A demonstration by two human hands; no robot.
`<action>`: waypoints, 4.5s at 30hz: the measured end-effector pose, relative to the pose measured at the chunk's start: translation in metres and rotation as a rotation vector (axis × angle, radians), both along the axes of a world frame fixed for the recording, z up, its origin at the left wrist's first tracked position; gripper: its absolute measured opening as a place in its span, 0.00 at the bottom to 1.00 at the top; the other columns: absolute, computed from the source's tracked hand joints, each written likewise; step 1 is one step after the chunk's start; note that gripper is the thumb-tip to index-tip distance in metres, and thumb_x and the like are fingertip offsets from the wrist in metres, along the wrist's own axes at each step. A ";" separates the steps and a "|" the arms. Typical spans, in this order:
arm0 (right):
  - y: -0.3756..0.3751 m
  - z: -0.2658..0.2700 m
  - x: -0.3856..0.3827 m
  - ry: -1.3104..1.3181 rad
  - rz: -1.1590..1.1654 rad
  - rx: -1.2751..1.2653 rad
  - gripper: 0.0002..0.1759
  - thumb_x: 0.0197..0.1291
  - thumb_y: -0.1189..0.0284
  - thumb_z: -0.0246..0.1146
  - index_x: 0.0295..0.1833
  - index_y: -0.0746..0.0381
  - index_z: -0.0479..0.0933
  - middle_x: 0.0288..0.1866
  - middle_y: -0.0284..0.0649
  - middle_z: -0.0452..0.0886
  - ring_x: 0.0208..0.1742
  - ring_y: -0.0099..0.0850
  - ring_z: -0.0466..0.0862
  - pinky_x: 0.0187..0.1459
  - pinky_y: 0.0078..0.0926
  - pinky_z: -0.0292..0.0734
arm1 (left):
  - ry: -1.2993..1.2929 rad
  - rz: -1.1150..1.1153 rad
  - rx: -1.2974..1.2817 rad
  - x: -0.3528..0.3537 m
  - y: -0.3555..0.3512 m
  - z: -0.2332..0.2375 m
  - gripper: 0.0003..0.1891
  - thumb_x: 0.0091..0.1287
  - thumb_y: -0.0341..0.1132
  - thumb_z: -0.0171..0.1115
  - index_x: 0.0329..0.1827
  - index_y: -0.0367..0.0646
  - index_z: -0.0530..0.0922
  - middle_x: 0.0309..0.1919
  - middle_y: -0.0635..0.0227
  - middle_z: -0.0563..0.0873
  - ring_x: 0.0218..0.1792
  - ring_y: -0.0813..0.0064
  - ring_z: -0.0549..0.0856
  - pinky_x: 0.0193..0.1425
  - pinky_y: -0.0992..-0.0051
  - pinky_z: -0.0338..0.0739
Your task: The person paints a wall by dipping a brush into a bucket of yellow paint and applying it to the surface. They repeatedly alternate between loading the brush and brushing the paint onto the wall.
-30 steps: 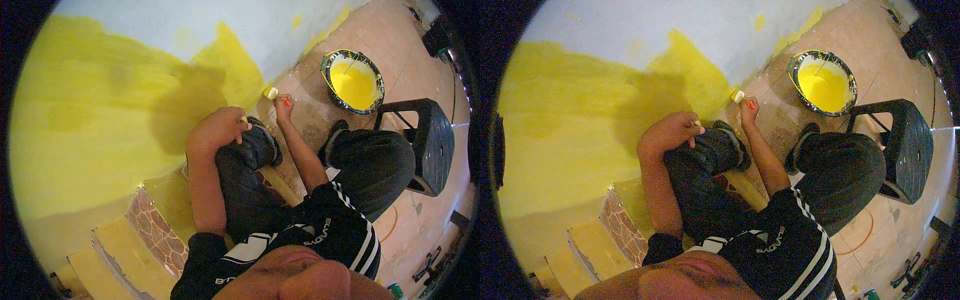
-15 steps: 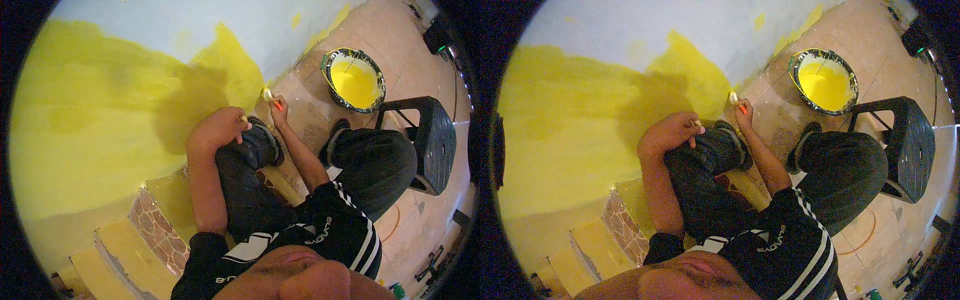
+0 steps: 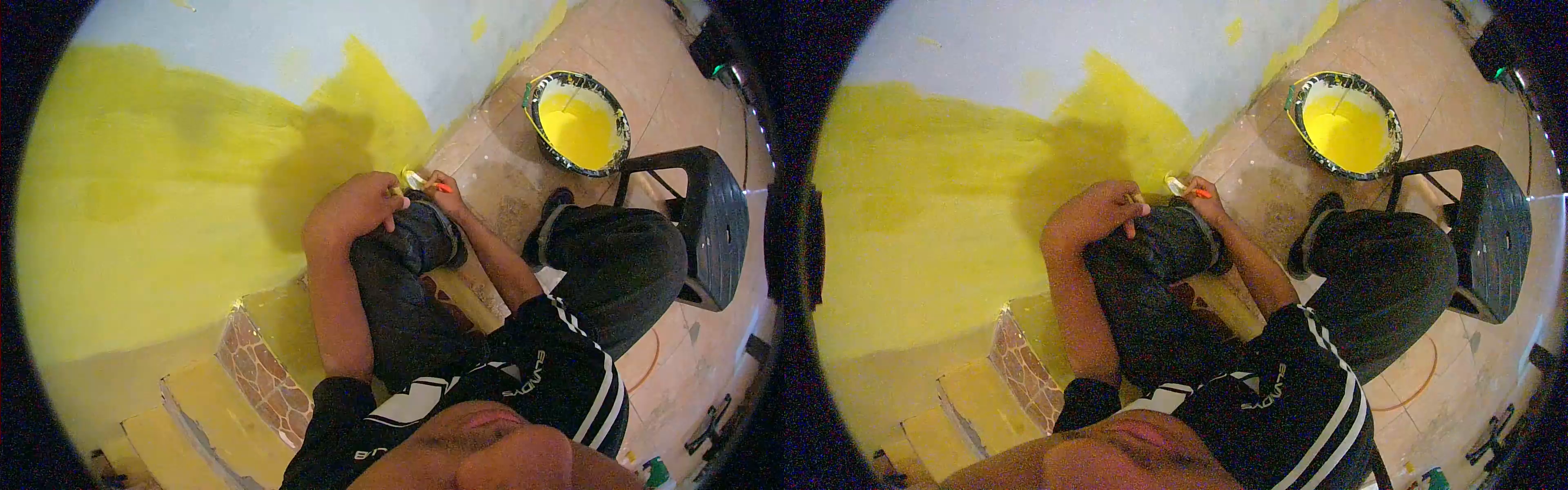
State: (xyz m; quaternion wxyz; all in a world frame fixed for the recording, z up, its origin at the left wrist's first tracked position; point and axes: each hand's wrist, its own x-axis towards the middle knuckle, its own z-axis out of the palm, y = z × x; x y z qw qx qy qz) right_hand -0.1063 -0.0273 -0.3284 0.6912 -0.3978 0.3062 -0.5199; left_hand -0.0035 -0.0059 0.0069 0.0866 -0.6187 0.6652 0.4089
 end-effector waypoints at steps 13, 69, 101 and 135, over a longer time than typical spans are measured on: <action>-0.040 -0.034 -0.062 -0.126 -0.266 0.203 0.08 0.54 0.80 0.60 0.27 0.59 0.68 0.28 0.31 0.76 0.28 0.19 0.73 0.31 0.17 0.71 | -0.009 -0.005 0.004 0.003 0.000 -0.001 0.11 0.62 0.40 0.57 0.34 0.40 0.76 0.19 0.66 0.82 0.25 0.72 0.81 0.33 0.71 0.72; -0.073 -0.009 -0.084 -0.436 -0.666 0.259 0.14 0.57 0.89 0.50 0.31 0.57 0.61 0.63 0.48 0.68 0.49 0.30 0.73 0.50 0.19 0.72 | -0.010 -0.032 -0.032 0.001 0.000 0.002 0.11 0.62 0.40 0.56 0.33 0.40 0.76 0.19 0.64 0.82 0.25 0.70 0.82 0.34 0.69 0.73; -0.047 -0.036 -0.078 -0.568 -0.383 0.310 0.09 0.59 0.84 0.52 0.31 0.61 0.62 0.61 0.51 0.68 0.55 0.38 0.75 0.57 0.31 0.74 | -0.087 -0.019 -0.157 -0.004 0.009 -0.002 0.10 0.56 0.35 0.57 0.33 0.37 0.79 0.24 0.59 0.84 0.31 0.62 0.85 0.40 0.64 0.76; -0.058 -0.023 -0.046 -0.527 -0.420 0.521 0.15 0.62 0.65 0.53 0.50 0.62 0.68 0.51 0.40 0.71 0.50 0.35 0.73 0.55 0.33 0.71 | 0.057 -0.066 -0.283 0.006 0.011 -0.010 0.10 0.57 0.35 0.56 0.30 0.36 0.77 0.20 0.56 0.81 0.22 0.65 0.83 0.30 0.65 0.75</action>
